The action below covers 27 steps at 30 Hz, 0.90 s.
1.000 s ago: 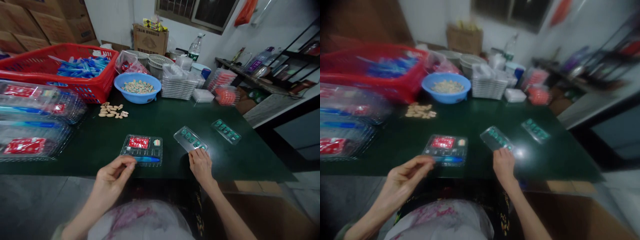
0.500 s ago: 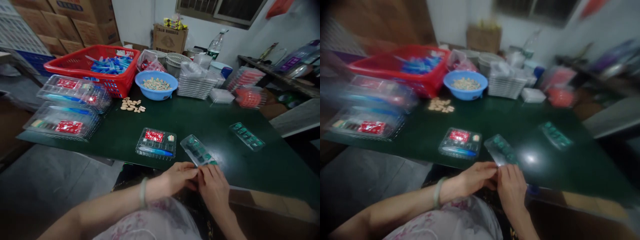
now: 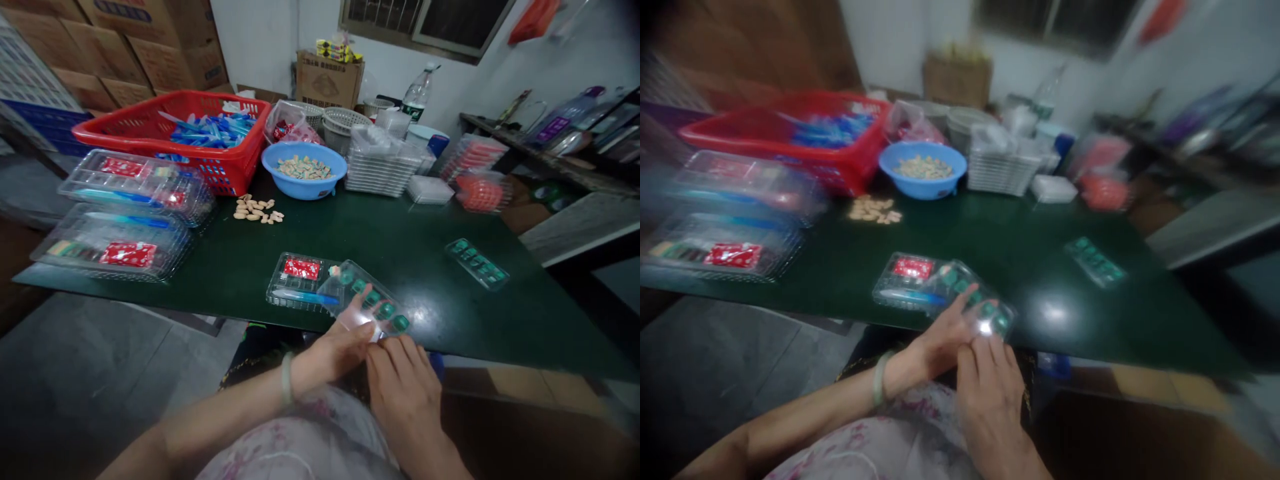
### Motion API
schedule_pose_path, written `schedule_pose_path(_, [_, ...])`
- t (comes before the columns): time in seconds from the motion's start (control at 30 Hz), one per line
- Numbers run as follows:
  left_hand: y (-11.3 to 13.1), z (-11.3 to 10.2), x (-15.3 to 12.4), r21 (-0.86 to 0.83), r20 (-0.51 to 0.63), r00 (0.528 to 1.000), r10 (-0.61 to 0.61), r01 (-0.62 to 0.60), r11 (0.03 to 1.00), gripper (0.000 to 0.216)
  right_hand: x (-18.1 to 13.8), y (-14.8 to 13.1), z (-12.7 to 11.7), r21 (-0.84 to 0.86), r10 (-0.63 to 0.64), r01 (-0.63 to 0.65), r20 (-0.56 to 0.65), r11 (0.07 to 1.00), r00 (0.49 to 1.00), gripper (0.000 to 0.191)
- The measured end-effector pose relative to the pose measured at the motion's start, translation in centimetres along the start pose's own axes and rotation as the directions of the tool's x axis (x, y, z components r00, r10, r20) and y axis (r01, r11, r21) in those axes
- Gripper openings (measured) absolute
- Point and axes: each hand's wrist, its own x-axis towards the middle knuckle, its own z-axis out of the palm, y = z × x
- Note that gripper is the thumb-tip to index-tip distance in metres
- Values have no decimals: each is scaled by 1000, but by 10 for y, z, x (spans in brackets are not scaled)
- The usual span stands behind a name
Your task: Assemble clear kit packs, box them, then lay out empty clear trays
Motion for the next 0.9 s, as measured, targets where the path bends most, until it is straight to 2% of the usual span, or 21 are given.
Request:
schedule_pose_path(0.27, [35, -4, -18, 80, 60, 984, 165, -169, 982, 107, 26, -30, 4, 136, -113, 123, -84, 983, 990, 20])
schedule_pose_path(0.43, [68, -20, -43, 219, -7, 919, 394, -383, 897, 122, 42, -52, 4, 280, -214, 228, -79, 932, 974, 28])
schedule_pose_path(0.5, [82, -26, -59, 325, -74, 884, 461, -416, 849, 118, 45, -60, 6, 325, -259, 270, -76, 906, 963, 28])
schedule_pose_path(0.63, [106, -34, -94, 497, -260, 785, 562, -390, 775, 91, 43, -69, 11, 367, -345, 327, -16, 871, 938, 25])
schedule_pose_path(0.7, [112, -37, -107, 547, -295, 747, 596, -379, 746, 91, 41, -70, 12, 378, -366, 337, 5, 862, 931, 23])
schedule_pose_path(0.77, [115, -39, -115, 587, -275, 744, 609, -372, 720, 91, 40, -69, 10, 399, -389, 352, 13, 847, 921, 22])
schedule_pose_path(0.9, [113, -35, -113, 624, -178, 783, 596, -378, 684, 89, 43, -64, 2, 431, -400, 378, -43, 819, 916, 22])
